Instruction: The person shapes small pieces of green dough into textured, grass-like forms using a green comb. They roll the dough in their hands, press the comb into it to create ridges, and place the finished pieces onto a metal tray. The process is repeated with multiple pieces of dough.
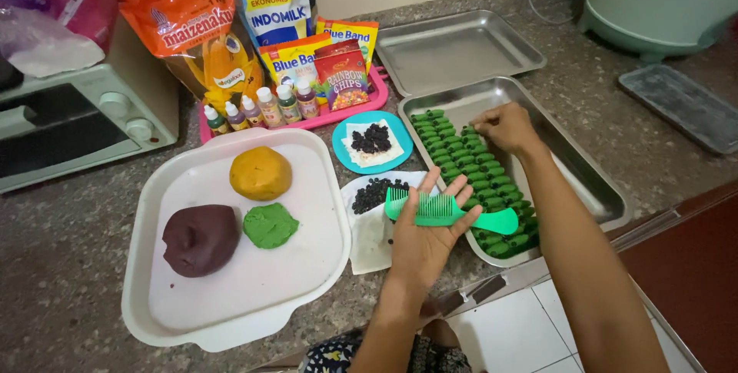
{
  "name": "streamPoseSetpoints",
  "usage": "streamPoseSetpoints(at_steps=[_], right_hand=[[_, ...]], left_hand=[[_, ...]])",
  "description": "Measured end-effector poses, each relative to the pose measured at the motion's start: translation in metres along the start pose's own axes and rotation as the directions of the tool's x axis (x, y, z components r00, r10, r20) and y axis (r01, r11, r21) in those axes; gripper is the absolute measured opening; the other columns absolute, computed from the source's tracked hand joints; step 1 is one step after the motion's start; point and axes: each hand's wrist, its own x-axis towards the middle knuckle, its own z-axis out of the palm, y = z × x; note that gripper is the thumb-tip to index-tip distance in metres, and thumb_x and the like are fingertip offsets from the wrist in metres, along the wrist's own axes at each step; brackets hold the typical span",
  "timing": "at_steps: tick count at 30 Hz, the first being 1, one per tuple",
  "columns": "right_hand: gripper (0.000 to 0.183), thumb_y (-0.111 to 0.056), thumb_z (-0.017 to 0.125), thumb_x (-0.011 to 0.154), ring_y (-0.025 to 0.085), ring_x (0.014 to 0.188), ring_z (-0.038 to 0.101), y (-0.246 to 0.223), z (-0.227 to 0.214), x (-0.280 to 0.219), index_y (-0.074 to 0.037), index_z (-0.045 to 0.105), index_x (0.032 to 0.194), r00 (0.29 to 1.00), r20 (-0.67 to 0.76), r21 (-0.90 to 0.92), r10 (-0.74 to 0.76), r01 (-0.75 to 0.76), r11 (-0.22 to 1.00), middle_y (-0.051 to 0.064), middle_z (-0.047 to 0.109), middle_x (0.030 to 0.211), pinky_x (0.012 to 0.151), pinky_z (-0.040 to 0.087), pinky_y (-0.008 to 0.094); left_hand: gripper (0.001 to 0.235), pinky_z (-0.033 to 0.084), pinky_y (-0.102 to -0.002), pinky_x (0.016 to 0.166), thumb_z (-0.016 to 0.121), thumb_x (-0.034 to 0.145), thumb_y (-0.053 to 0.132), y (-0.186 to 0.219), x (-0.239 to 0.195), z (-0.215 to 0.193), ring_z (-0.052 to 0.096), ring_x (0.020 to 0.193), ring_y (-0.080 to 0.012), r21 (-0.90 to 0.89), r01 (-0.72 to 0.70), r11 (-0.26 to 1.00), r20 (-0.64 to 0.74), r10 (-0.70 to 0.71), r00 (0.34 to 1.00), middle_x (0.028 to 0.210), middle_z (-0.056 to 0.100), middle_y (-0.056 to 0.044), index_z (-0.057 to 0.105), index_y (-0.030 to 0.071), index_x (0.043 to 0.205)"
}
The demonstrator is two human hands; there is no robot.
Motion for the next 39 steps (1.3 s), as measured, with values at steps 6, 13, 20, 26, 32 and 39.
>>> streamPoseSetpoints(at_steps=[6,13,20,26,32,39], right_hand=[[0.017,-0.028,0.081,0.086,0.043,0.103,0.071,-0.012,-0.001,-0.010,-0.025,0.083,0.103,0.997,-0.001,-0.021,-0.073,0.073,0.997,0.015,0.078,0.099,0.087,0.056,0.053],[0.017,-0.022,0.077,0.085,0.041,0.098,0.072,-0.011,0.006,-0.003,-0.023,0.083,0.101,0.995,0.004,0.044,-0.103,0.103,0.994,0.016,0.077,0.094,0.086,0.055,0.053],[0.016,-0.020,0.078,0.086,0.042,0.099,0.072,-0.022,0.000,-0.011,-0.023,0.083,0.101,0.995,0.011,0.072,-0.101,0.100,0.992,0.013,0.078,0.094,0.088,0.055,0.050],[0.018,-0.022,0.076,0.087,0.044,0.106,0.069,-0.037,-0.008,-0.019,-0.023,0.083,0.104,0.997,0.029,0.028,-0.069,0.068,0.997,0.016,0.078,0.101,0.092,0.054,0.056],[0.014,-0.011,0.072,0.089,0.030,0.077,0.076,-0.030,-0.021,-0.031,-0.011,0.079,0.100,1.000,0.006,0.169,-0.006,0.005,0.986,0.014,0.076,0.082,0.075,0.059,0.041],[0.014,-0.010,0.069,0.087,0.024,0.071,0.076,-0.028,-0.021,-0.026,-0.015,0.079,0.095,0.999,0.026,0.178,-0.022,0.017,0.984,0.012,0.076,0.079,0.068,0.060,0.037]], left_hand=[[0.063,0.045,-0.064,0.115,0.047,0.113,0.036,-0.001,-0.002,0.003,0.017,0.149,-0.0472,0.022,-0.019,1.000,0.013,0.019,1.000,0.163,0.016,-0.031,0.021,0.009,0.164],[0.061,0.045,-0.065,0.116,0.046,0.114,0.033,-0.001,-0.001,-0.002,0.017,0.149,-0.0472,-0.036,-0.008,0.999,0.024,0.009,1.000,0.162,0.016,-0.031,0.022,0.008,0.163],[0.061,0.045,-0.065,0.115,0.044,0.114,0.035,-0.001,-0.002,0.004,0.017,0.149,-0.0470,-0.011,-0.011,1.000,0.012,0.011,1.000,0.162,0.016,-0.031,0.020,0.009,0.164],[0.061,0.045,-0.064,0.116,0.045,0.114,0.034,0.001,-0.003,0.006,0.013,0.150,-0.0470,-0.009,-0.005,1.000,0.029,0.006,1.000,0.163,0.013,-0.031,0.019,0.008,0.163],[0.062,0.043,-0.065,0.117,0.045,0.114,0.034,-0.001,-0.001,-0.002,0.015,0.150,-0.0469,-0.025,-0.010,1.000,0.038,0.011,0.999,0.162,0.013,-0.032,0.018,0.008,0.164],[0.063,0.045,-0.065,0.116,0.047,0.114,0.033,-0.002,-0.002,0.000,0.014,0.149,-0.0474,-0.033,-0.014,0.999,0.038,0.016,0.999,0.162,0.013,-0.032,0.017,0.008,0.164]])
